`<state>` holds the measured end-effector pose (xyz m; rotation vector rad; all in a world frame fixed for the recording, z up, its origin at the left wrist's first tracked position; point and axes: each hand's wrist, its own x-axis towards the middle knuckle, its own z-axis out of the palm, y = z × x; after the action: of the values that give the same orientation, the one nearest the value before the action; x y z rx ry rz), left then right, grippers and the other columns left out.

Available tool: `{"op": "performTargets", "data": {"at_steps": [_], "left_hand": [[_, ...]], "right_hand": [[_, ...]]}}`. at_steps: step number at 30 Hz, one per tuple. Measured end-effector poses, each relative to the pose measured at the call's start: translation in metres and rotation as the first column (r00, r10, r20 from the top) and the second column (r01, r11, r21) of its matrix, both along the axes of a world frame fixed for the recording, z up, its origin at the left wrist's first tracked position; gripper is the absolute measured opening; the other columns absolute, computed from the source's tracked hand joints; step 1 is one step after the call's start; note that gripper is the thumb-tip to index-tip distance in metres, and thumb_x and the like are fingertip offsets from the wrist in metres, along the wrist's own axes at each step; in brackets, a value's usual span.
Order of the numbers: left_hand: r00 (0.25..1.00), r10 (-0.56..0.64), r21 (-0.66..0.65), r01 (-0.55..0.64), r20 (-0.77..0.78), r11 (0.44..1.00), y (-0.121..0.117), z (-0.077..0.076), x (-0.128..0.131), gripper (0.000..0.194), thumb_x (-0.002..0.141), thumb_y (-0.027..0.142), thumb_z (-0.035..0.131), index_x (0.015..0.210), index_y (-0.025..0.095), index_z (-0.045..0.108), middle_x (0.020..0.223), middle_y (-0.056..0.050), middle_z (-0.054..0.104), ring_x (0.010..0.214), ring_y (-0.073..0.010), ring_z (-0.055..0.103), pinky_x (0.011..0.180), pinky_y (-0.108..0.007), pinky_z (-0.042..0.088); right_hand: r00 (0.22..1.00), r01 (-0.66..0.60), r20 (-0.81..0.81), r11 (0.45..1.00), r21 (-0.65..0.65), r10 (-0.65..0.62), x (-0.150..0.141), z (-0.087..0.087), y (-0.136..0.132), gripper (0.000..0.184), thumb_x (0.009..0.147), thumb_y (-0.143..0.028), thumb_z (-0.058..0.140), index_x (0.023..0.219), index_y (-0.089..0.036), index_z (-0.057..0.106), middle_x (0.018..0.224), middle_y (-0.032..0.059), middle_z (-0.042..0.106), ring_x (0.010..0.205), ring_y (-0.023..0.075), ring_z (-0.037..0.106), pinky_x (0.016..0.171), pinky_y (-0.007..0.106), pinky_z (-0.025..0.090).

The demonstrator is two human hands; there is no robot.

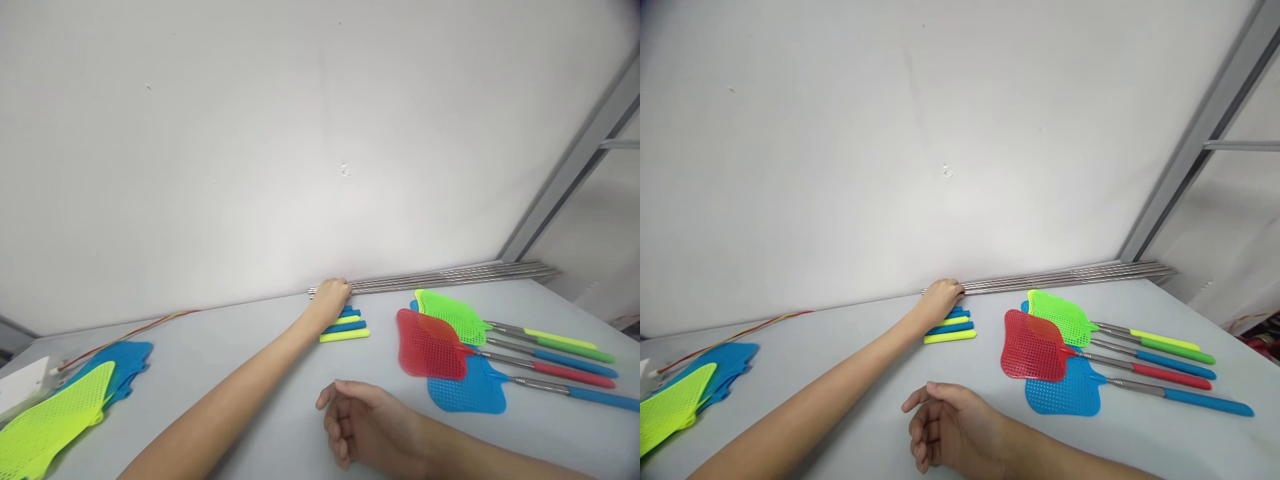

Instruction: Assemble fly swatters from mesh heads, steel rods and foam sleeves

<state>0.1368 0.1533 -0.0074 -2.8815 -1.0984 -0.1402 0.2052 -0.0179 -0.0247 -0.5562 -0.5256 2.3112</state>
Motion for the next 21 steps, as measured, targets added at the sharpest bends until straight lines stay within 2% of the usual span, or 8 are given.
{"op": "performTargets", "data": {"at_steps": [7, 13, 16, 18, 21], "left_hand": [[1.000, 0.005, 0.035, -0.006, 0.015, 0.999, 0.0025, -0.0034, -0.0018, 0.026, 0.082, 0.027, 0.045, 0.105, 0.015, 0.049, 0.106, -0.007, 0.052, 0.088, -0.0169, 0.053, 0.074, -0.037, 0.045], [0.991, 0.010, 0.068, -0.019, 0.132, 0.997, 0.0010, -0.0017, -0.0039, 0.024, 0.082, 0.027, 0.045, 0.102, 0.015, 0.050, 0.103, -0.006, 0.053, 0.088, -0.0166, 0.053, 0.074, -0.037, 0.045], [0.977, 0.005, 0.062, -0.019, 0.213, 0.998, -0.0001, 0.0022, -0.0044, 0.016, 0.082, 0.009, 0.039, 0.090, 0.014, 0.051, 0.093, -0.005, 0.052, 0.083, -0.0146, 0.051, 0.072, -0.031, 0.043], [0.964, 0.002, 0.052, -0.016, 0.266, 0.999, -0.0011, 0.0042, -0.0040, 0.026, 0.076, -0.003, 0.032, 0.084, 0.015, 0.049, 0.087, -0.005, 0.050, 0.078, -0.0140, 0.049, 0.069, -0.027, 0.042], [0.943, -0.006, 0.034, -0.006, 0.332, 0.999, -0.0024, 0.0051, -0.0031, 0.033, 0.066, -0.010, 0.030, 0.080, 0.017, 0.045, 0.083, -0.004, 0.046, 0.073, -0.0146, 0.047, 0.066, -0.027, 0.040]], "right_hand": [[1.000, -0.001, -0.016, 1.000, 0.011, 0.001, 0.0001, -0.0009, -0.0003, 0.030, 0.078, -0.033, 0.037, 0.087, -0.012, 0.056, 0.062, 0.0017, 0.051, 0.053, 0.0107, 0.048, 0.055, 0.026, 0.029], [1.000, -0.010, -0.029, 1.000, 0.016, 0.010, 0.0004, -0.0024, 0.0015, 0.031, 0.079, -0.033, 0.035, 0.086, -0.011, 0.055, 0.062, 0.0022, 0.051, 0.052, 0.0111, 0.049, 0.055, 0.026, 0.029], [1.000, -0.009, -0.027, 1.000, 0.017, 0.009, 0.0004, -0.0022, 0.0015, 0.031, 0.079, -0.033, 0.034, 0.087, -0.011, 0.055, 0.062, 0.0021, 0.051, 0.052, 0.0110, 0.049, 0.055, 0.026, 0.029], [1.000, -0.008, -0.023, 1.000, 0.020, 0.009, 0.0001, -0.0020, 0.0011, 0.030, 0.079, -0.032, 0.034, 0.086, -0.011, 0.055, 0.061, 0.0018, 0.051, 0.051, 0.0108, 0.049, 0.054, 0.026, 0.029], [1.000, -0.007, -0.016, 1.000, 0.022, 0.007, -0.0004, -0.0020, 0.0008, 0.030, 0.079, -0.032, 0.035, 0.086, -0.012, 0.055, 0.061, 0.0015, 0.051, 0.051, 0.0107, 0.049, 0.054, 0.026, 0.030]]}}
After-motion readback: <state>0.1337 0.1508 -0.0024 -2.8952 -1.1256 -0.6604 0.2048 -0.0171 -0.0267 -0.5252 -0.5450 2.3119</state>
